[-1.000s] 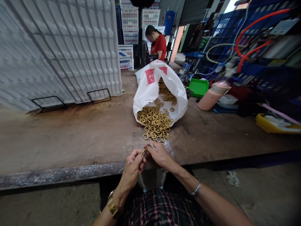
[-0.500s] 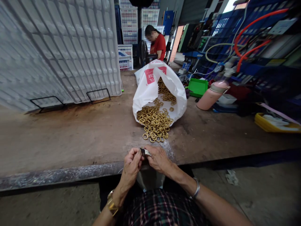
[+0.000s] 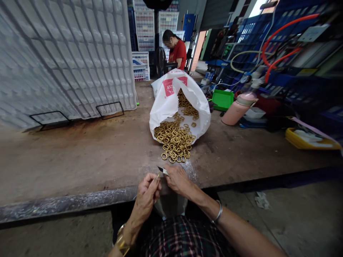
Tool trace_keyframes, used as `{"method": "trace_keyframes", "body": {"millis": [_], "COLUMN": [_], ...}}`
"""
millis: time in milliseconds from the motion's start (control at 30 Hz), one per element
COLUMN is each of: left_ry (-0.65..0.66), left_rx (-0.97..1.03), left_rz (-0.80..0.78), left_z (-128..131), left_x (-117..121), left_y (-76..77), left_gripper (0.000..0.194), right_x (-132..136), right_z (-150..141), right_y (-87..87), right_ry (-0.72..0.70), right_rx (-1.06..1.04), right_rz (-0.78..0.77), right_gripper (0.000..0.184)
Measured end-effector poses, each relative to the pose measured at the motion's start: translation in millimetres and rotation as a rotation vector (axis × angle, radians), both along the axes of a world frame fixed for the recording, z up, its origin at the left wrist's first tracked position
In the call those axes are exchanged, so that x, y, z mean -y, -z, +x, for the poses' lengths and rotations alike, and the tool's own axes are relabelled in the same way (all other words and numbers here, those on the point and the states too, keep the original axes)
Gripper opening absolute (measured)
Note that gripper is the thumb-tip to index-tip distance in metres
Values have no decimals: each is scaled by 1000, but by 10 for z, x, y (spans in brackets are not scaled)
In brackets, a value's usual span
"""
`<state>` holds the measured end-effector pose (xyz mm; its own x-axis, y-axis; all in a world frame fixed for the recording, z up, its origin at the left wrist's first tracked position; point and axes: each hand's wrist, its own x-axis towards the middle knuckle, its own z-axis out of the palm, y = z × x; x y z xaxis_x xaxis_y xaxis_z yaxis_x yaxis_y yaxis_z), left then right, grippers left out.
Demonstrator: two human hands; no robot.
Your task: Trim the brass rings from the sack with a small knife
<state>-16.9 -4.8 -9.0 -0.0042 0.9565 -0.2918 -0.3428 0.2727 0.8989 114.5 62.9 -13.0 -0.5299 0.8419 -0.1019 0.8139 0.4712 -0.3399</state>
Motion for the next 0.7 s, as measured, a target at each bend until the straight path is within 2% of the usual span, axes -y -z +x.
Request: {"method": "trace_keyframes", "body": {"millis": [133,333,433,567,700], "left_ry": [-12,-134,-149,-166,-265], "left_rx": [190,334,389,499,538], "left_rz": [-20,-90,-116,-188,-281], "left_z": [-28,-77,-103,-154,-197], "left_x": [23,-21,-37,-76,-110], "left_y": [-62,-19,-6,-5,5], "left_gripper": [30,27,25,30,11], "right_x": [-103,-295,-366,-406,-388], "right_z": [-47,-172,-226,-260,-257], "right_y": [-7,-171,-191,-158,-117], "right_ry": [109,233,239,239,232], "right_rx": [6,112,180,167,109], "right_rz": [66,138,123,105,115], "right_gripper": [25,30,26,23,24]}}
